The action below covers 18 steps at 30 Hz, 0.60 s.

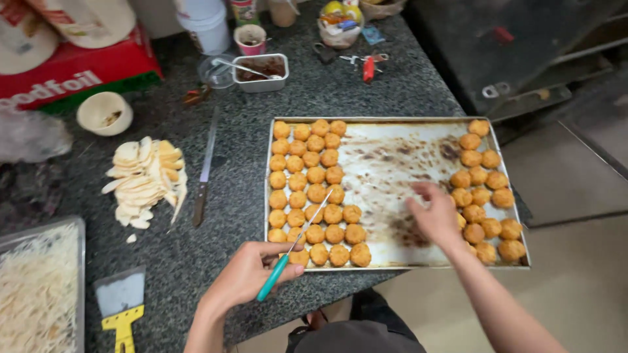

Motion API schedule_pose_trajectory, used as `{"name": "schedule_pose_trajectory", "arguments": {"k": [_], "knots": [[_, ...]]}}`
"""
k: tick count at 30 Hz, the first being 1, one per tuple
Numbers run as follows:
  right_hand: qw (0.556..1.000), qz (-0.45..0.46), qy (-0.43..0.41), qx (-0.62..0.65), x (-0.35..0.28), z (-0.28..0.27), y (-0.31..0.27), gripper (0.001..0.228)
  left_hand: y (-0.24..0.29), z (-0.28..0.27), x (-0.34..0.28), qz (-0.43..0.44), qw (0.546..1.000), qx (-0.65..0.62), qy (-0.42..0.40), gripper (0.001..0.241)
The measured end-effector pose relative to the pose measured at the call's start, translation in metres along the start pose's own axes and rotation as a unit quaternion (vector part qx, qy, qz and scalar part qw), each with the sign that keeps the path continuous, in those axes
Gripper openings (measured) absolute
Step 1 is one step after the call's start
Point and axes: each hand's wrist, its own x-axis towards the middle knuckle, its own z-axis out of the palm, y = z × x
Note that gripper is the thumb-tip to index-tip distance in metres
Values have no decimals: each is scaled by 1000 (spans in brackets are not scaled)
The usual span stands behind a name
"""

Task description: Cutting small dough or pastry balls with scissors on a baking tray.

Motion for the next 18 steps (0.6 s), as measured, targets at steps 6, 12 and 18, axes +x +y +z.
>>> {"name": "schedule_pose_trajectory", "arguments": {"k": [6,12,18], "knots": [[931,-95,53,-349,0,-42,47,54,20,17,26,34,999,0,-40,46],[889,-187,38,-415,17,-39,69,48,44,34,41,20,998,62,-24,49],[994,-13,-101,43,58,-71,45,51,65,56,50,42,995,82,32,43]]}}
